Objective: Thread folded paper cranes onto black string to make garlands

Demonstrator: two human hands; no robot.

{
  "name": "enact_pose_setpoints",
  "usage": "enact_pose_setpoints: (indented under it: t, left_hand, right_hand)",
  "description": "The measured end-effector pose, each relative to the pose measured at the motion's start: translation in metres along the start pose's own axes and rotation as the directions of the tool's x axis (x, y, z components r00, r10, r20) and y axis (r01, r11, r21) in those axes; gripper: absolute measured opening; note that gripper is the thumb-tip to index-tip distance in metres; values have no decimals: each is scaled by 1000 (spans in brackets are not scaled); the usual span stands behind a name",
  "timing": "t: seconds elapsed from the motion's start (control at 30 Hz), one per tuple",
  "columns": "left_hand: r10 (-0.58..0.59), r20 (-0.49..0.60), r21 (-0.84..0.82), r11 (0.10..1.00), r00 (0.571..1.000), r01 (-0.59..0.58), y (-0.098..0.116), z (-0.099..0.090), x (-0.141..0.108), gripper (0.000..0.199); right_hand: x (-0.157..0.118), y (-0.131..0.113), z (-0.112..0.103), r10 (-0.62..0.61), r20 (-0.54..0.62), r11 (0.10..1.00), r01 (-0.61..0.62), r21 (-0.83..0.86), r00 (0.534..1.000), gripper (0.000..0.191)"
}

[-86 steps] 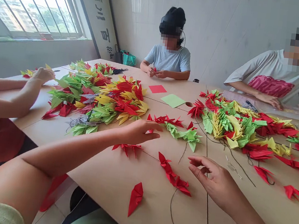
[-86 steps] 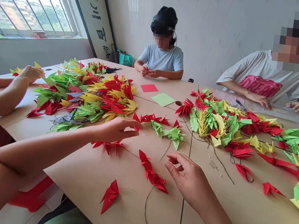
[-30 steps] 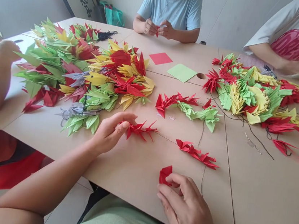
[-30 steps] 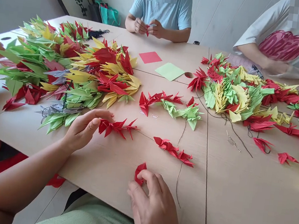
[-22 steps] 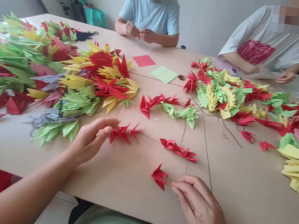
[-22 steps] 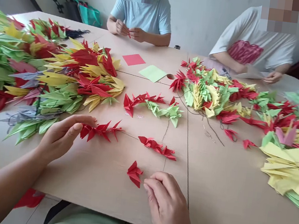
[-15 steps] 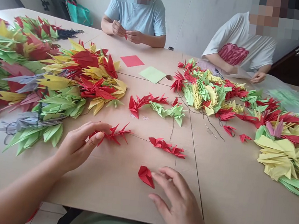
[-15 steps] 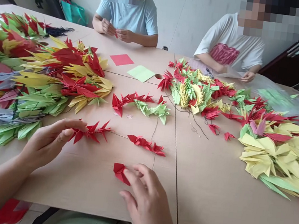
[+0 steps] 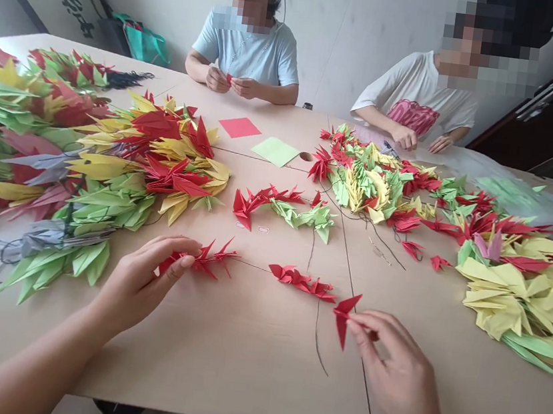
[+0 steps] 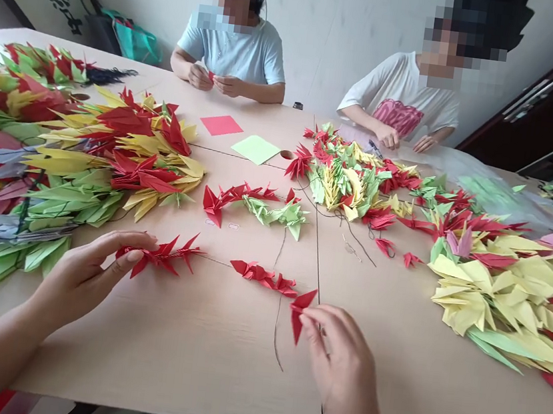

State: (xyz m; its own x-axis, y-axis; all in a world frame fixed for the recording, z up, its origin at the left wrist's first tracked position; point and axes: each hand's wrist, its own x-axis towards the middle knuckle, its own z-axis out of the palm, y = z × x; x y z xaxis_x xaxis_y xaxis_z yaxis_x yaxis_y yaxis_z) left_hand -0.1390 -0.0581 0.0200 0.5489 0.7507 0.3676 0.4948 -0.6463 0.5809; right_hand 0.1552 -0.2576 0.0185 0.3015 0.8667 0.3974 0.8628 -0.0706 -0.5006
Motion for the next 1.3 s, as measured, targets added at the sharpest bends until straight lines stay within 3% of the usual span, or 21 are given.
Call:
enact_pose_setpoints:
  t: [0.07,0.17,0.23,0.33,0.43,0.6,0.8,0.93,1.07,1.17,1.3]
  left_hand:
    - [16,26,0,1000,1000,-16,1,1,0,23]
    - [30,52,-2,1000,998,-29,1,2,1,23]
    - [39,48,0,999,998,-39,1,2,0,23]
    - [65,33,9,998,997,-65,0,1,-1,22]
    - [123,23,8,992,992,-123,1,0,-3,20]
    - [230,7,1,973,973,-230,7,0,-5,17]
    - [307,112,-11,951,945,-308,15,6,-13,20]
    - [376,238,-41,925,895,-378,26,9,-18,23]
    - [436,401,-49,888,806,-457,41,10,-16,27]
    - [494,482,-85,849,724,-522,53,12,-11,31]
    - [585,467,-147,791,663,-594,68,19,-5,27]
  right_hand:
    - [1,18,-8,108,31,994,-108,4,994,14]
    - [13,43,-14,167,168,981,-180,69,972,23]
    - [27,62,-13,212,133,974,-220,47,968,29]
    - [56,92,-10,252,69,949,-233,-214,965,28]
    - [83,115,-4,249,68,922,-215,-322,966,23]
    - [105,130,6,264,106,883,-196,-427,959,24]
    - [100,126,4,305,174,860,-192,-472,936,26]
    - [84,120,-6,275,248,874,-133,-468,929,24]
    - [66,112,-9,224,272,888,-82,-453,936,27]
    - [62,112,-8,175,239,897,-54,-439,955,31]
    - [75,132,-16,184,100,878,-117,-464,978,38]
